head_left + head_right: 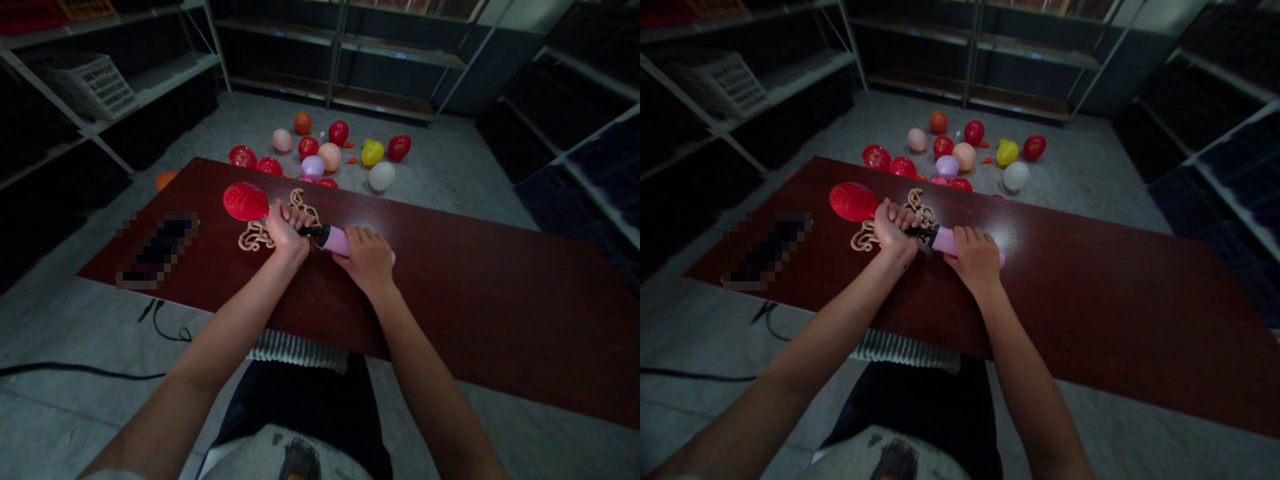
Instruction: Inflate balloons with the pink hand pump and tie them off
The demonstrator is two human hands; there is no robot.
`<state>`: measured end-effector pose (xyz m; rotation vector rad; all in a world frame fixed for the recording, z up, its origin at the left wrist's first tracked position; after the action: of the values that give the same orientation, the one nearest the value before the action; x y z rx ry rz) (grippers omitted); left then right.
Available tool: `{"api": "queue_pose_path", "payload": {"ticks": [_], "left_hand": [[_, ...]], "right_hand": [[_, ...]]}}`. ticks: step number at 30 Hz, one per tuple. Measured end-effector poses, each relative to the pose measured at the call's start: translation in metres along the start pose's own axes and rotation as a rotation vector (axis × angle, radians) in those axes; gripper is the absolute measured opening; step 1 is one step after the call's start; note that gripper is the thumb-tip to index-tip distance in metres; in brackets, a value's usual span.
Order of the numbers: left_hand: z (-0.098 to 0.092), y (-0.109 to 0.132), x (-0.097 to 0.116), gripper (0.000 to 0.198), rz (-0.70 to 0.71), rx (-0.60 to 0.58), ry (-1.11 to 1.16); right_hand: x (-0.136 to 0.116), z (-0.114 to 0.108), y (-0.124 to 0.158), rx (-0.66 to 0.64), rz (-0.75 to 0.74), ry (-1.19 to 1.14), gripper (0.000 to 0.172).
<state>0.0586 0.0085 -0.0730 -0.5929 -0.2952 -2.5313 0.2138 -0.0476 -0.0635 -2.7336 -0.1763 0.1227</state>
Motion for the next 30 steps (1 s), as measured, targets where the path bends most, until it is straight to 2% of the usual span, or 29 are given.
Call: {"api": "queue_pose_path", "payload": {"ticks": [6, 13, 19, 25, 30], "left_hand": [[0.005, 0.003, 0.006, 0.05, -0.039, 0.058, -0.067], [0.012, -0.004, 0.019, 0.055, -0.021, -0.012, 0.013], [0.013, -0.011, 0.028, 0.063, 0.021, -0.056, 0.019], [0.011, -0.021, 0.043, 0.069, 0.098, -0.039, -0.077], [0.009, -0.03, 0.055, 0.066, 0.12, -0.027, -0.033]], "right_hand": [[0.0, 0.001, 0.0, -0.006, 0.0, -0.012, 0.033], [0.008, -0.007, -0.006, 0.011, 0.082, -0.075, 0.038], [0.01, -0.008, -0.007, 0.019, 0.071, -0.069, 0.04], [0.015, -0.006, -0.007, 0.014, 0.063, -0.043, 0.042], [0.021, -0.009, -0.007, 0.019, 0.063, -0.004, 0.043]]}}
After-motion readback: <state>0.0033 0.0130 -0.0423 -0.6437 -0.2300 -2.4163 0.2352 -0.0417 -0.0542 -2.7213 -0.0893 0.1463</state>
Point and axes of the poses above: each hand's wrist, its own y-axis away from the middle knuckle, its own z-axis out of the palm, x = y × z, the point moved 4 cm from there along -y, towards the middle knuckle, and after that the axes turned 14 degrees about z, right-handed, at the moved point
